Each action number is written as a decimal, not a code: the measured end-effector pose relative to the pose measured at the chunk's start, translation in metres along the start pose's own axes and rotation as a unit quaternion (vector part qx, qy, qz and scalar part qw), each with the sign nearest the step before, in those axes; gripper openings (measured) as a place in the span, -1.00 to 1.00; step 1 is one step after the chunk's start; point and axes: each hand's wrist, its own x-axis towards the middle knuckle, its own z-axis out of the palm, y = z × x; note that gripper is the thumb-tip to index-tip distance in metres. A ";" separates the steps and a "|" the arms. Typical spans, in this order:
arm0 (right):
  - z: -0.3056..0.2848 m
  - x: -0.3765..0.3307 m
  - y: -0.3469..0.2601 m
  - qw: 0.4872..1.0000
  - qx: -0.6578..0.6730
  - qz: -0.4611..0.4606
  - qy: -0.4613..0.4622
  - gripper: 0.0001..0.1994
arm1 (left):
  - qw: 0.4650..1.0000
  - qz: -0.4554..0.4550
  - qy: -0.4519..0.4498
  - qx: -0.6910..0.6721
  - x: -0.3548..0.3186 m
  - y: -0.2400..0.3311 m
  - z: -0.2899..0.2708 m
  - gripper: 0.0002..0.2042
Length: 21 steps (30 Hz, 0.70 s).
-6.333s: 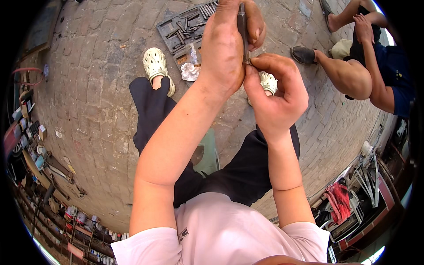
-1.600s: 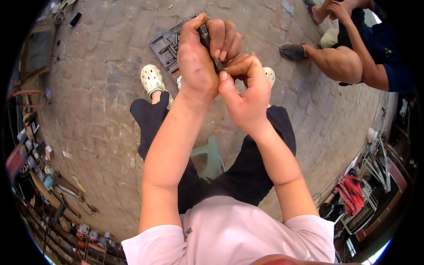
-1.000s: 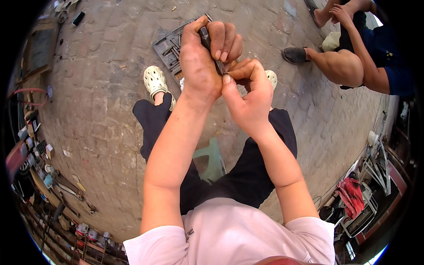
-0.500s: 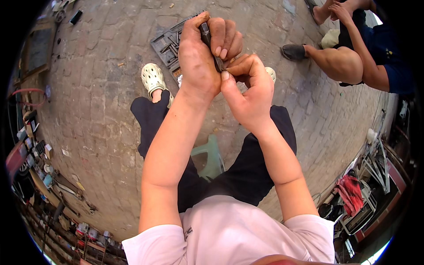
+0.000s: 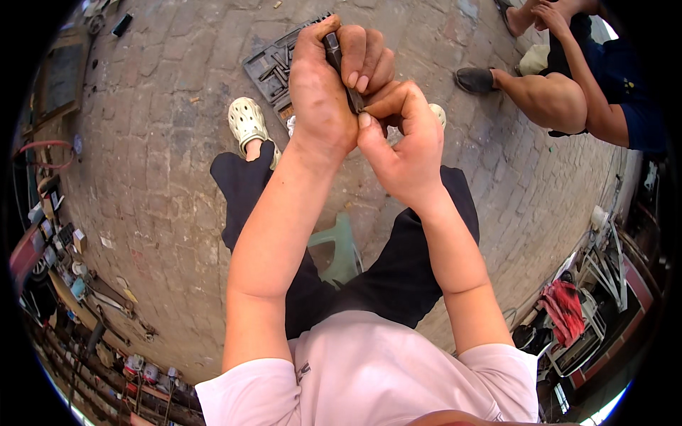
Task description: The person sits on a low stool and uses a pair of pliers to manipulate a small metal component held in their hands. They repeatedly squeeze and adjust the part, then place it into a compartment of a plastic tray on the ground.
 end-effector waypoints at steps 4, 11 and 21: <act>0.001 0.000 -0.001 1.000 0.001 -0.001 0.018 -0.85 | 1.000 0.004 0.000 0.010 -0.001 -0.002 0.001 -0.49; 0.000 0.003 -0.002 0.999 -0.022 -0.015 0.030 -0.84 | 1.000 0.004 0.004 0.005 0.000 -0.003 0.000 -0.49; 0.004 -0.001 -0.001 0.998 -0.010 0.009 0.054 -0.86 | 0.998 0.011 0.046 0.028 -0.002 -0.010 0.006 -0.50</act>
